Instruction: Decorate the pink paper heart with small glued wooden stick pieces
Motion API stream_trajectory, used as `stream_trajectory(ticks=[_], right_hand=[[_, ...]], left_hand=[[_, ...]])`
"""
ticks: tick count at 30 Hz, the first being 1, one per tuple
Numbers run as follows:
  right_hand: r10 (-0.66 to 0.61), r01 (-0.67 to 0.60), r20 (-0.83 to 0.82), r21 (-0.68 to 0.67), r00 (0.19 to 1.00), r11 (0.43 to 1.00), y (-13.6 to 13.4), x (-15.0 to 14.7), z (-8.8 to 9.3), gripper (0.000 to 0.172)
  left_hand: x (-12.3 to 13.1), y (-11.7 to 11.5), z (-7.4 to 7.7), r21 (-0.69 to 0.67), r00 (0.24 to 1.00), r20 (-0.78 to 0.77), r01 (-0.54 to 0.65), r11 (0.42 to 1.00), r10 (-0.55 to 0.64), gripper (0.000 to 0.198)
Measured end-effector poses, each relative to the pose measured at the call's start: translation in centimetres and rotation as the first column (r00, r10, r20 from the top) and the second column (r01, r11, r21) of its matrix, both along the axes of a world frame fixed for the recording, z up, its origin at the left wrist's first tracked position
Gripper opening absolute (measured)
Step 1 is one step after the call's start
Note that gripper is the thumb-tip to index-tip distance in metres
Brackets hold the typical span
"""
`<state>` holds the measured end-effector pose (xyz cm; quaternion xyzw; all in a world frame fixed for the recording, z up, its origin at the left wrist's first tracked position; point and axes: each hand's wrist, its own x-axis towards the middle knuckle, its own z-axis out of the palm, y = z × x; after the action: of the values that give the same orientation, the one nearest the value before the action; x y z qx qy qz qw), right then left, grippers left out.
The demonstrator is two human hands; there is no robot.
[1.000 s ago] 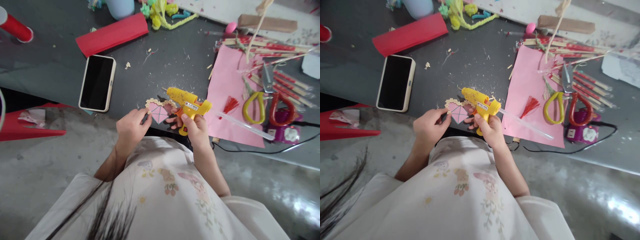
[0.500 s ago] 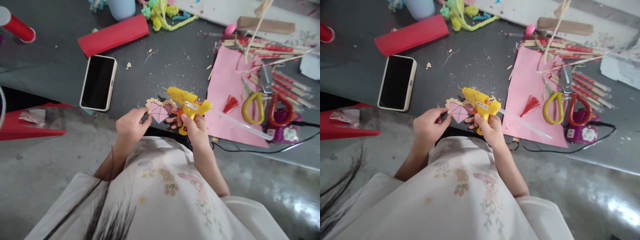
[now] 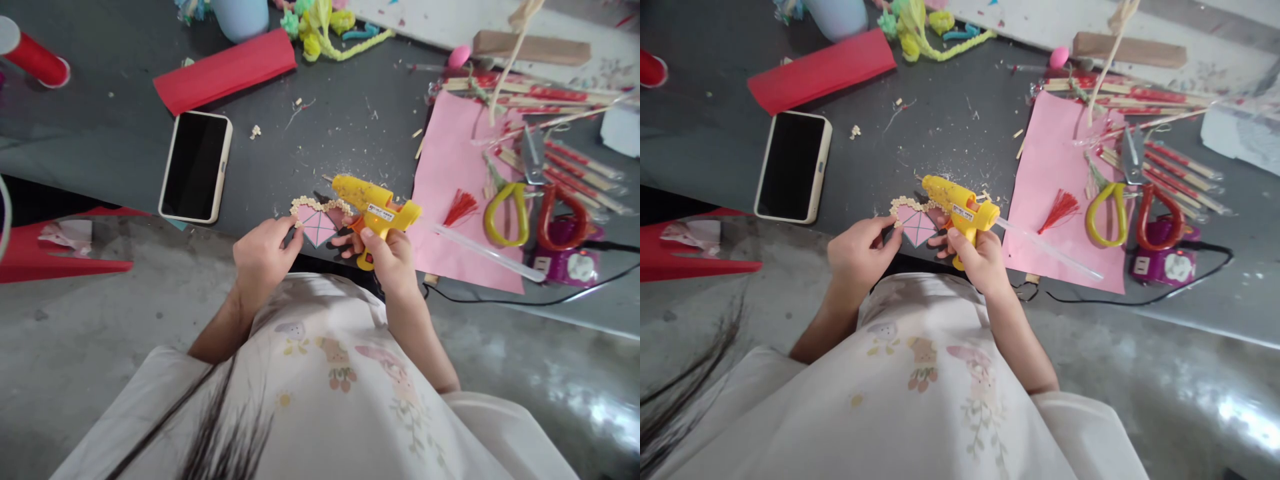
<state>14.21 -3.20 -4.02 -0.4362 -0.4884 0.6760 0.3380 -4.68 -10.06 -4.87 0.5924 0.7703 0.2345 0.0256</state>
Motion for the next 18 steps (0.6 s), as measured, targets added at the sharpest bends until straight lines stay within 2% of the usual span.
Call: stream_trajectory(ticks=[7,18], right_hand=[[0.005,-0.005,-0.001,0.002,1.0,1.0,0.03,0.0,-0.03,0.029],[0.012,-0.012,-0.021,0.011,1.0,1.0,0.04,0.05,0.02,0.027]], left_hand=[[-0.08,0.13,0.5,-0.041,0.997,0.077,-0.004,0.999,0.007,0.02],[-0.1,0.32,0.49,-0.036,0.999,0.048,-0.004,0.999,0.006,0.022]])
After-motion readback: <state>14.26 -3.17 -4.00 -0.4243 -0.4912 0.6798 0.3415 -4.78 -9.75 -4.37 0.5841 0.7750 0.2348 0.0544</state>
